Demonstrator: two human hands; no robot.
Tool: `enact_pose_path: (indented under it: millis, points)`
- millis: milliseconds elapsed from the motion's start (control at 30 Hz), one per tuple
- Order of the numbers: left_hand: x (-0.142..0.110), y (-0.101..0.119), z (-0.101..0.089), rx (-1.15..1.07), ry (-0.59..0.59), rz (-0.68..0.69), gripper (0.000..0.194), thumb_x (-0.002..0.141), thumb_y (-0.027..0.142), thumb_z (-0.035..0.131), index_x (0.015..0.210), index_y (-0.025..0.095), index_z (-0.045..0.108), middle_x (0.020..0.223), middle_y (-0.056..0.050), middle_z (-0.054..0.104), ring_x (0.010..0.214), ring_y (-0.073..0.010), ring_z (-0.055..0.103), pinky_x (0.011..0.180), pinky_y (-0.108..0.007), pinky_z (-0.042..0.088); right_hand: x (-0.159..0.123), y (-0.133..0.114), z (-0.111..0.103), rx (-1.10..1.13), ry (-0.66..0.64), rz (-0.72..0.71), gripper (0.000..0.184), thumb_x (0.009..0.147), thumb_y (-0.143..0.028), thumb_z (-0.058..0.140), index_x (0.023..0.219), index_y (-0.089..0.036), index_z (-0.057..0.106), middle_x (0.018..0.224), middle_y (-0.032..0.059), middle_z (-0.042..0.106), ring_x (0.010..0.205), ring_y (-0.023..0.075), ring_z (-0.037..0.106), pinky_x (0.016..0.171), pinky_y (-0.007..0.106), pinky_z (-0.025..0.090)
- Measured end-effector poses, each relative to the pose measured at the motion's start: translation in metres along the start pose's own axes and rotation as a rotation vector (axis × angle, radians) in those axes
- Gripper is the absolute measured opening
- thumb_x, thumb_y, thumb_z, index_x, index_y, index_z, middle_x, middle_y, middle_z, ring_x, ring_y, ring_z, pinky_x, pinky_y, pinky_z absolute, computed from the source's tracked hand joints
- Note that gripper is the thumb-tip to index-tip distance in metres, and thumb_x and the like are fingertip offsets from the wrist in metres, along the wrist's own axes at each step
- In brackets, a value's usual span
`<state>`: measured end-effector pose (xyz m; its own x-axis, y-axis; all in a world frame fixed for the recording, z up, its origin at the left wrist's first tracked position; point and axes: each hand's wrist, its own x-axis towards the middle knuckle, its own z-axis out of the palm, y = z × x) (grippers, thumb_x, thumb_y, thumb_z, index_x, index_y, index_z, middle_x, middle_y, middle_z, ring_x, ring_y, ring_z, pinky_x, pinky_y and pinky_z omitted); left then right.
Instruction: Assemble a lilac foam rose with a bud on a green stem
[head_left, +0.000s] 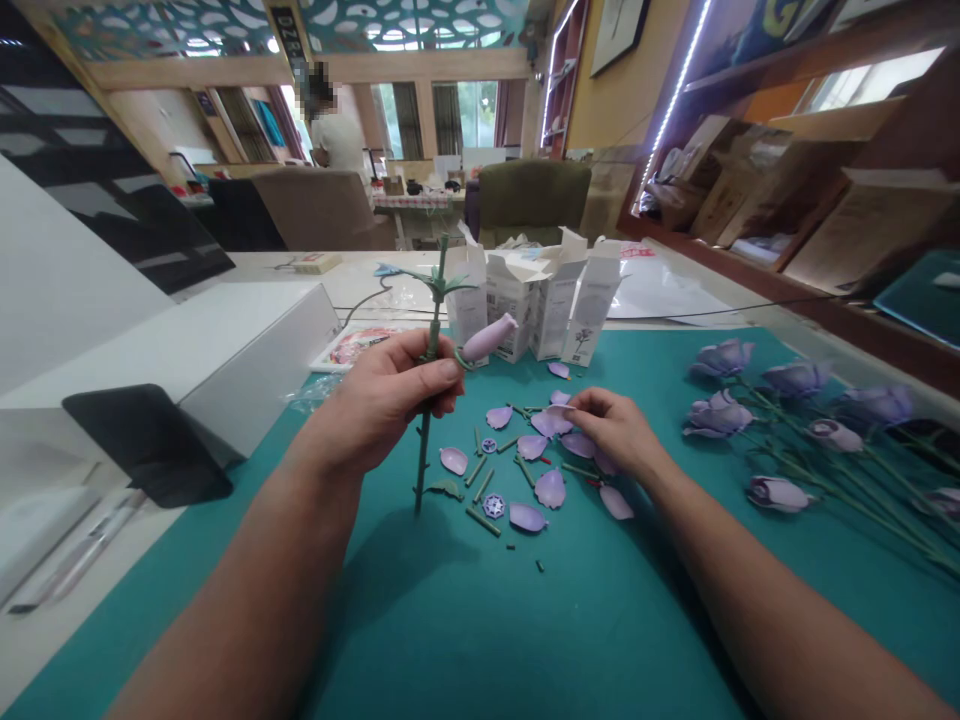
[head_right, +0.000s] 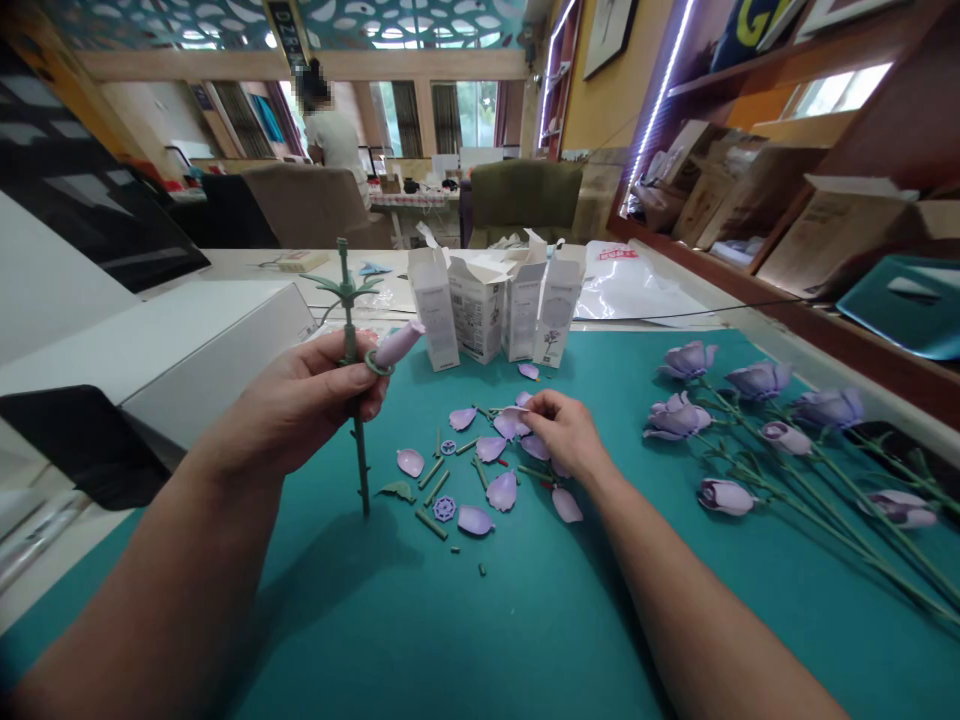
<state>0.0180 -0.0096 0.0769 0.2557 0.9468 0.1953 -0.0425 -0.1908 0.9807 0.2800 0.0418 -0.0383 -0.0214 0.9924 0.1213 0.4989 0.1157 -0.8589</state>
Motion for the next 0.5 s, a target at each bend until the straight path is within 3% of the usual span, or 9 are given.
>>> enact_pose_path:
  millis: [167,300,500]
  points:
    - [0.001,-0.002,0.001,-0.082,0.008,-0.023,0.023,0.066,0.027,0.075,0.077,0.017,0.057,0.059,0.005,0.057,0.052,-0.0082,0.051,0.05,-0.022,0.039,0.0,-0.049,-0.012,0.32,0.069,-0.138,0.024,0.069,-0.037,0.064,0.086,-0.022,0.057,0.054,-0.0078,0.049,0.054,0.0125,0.052,0.053,0.025,0.041]
    - [-0.001,-0.002,0.004,-0.134,0.007,-0.051,0.025,0.067,0.03,0.075,0.078,0.017,0.056,0.059,0.005,0.057,0.052,-0.0078,0.051,0.051,-0.021,0.038,-0.01,-0.087,-0.022,0.365,0.061,-0.291,0.011,0.076,-0.028,0.06,0.086,-0.022,0.061,0.059,-0.0062,0.052,0.053,0.0103,0.053,0.051,0.023,0.041]
    - [-0.003,-0.003,0.008,-0.186,0.003,-0.108,0.027,0.068,0.032,0.075,0.079,0.017,0.055,0.061,0.004,0.058,0.053,-0.008,0.05,0.052,-0.022,0.036,-0.034,-0.11,-0.025,0.391,-0.005,-0.336,0.007,0.081,-0.027,0.062,0.085,-0.022,0.065,0.061,-0.004,0.056,0.053,0.0102,0.056,0.048,0.021,0.045]
